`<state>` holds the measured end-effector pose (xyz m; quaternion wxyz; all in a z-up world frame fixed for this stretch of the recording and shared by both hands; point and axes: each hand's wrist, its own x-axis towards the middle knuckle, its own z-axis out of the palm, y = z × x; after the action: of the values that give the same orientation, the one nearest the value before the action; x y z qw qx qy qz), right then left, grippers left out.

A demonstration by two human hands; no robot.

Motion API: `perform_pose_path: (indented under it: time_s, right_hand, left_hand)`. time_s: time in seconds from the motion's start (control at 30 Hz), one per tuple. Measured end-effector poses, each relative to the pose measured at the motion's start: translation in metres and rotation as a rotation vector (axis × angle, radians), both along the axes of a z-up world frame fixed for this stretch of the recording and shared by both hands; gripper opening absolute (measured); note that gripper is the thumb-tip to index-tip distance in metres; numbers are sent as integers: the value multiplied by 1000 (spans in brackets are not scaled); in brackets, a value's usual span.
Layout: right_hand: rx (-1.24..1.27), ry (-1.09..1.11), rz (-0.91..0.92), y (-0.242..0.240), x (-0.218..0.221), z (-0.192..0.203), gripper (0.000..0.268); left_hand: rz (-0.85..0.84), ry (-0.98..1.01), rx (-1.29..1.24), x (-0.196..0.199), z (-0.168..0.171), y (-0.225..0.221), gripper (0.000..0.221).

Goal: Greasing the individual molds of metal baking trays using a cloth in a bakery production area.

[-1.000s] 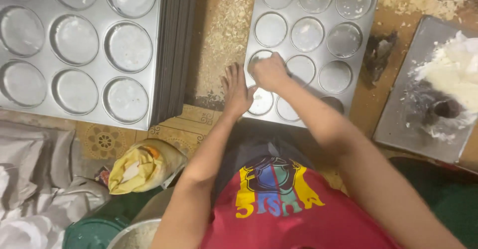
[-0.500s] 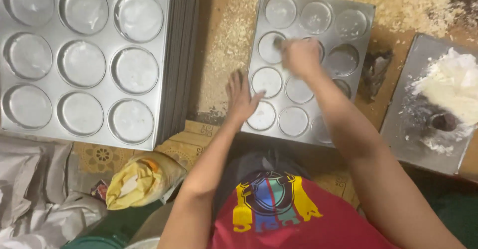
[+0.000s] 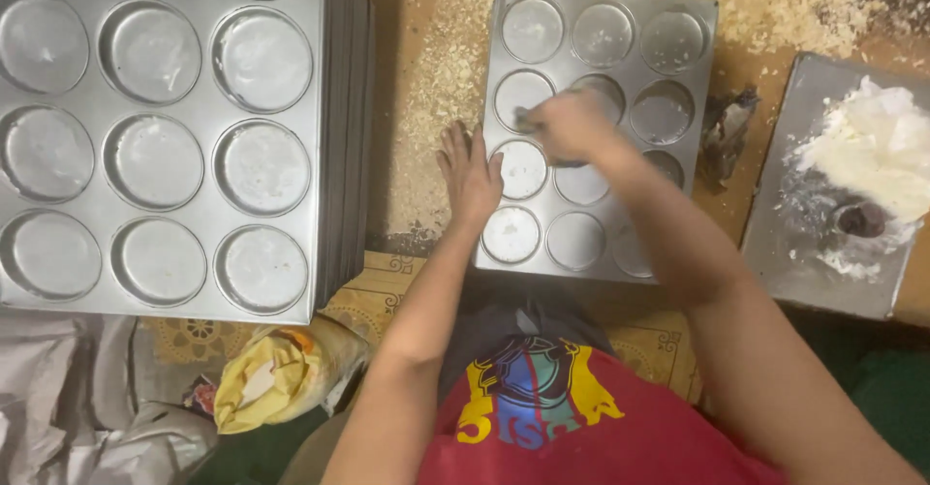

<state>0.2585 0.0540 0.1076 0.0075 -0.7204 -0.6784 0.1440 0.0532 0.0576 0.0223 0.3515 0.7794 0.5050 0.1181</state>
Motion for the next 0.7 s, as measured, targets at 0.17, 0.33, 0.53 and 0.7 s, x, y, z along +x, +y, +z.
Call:
perform_pose_path:
  time_s: [0.17,0.33,0.53,0.7]
  right_hand:
    - [93,-136,-263,-47,71,-26,17]
    - [-27,-143,-43,-30,102,-54,21]
    - [-8,39,3,-23,76,-46,25]
    - [-153,-46,-143,-81,145,4,29]
  left_hand:
    - [45,1,4,-1,-1,-9,59]
    - [82,-19,158,8,-8,-5,59]
    - [106,-9,227,10,-20,-2,55]
    - [102,46,203,7,-24,-10,57]
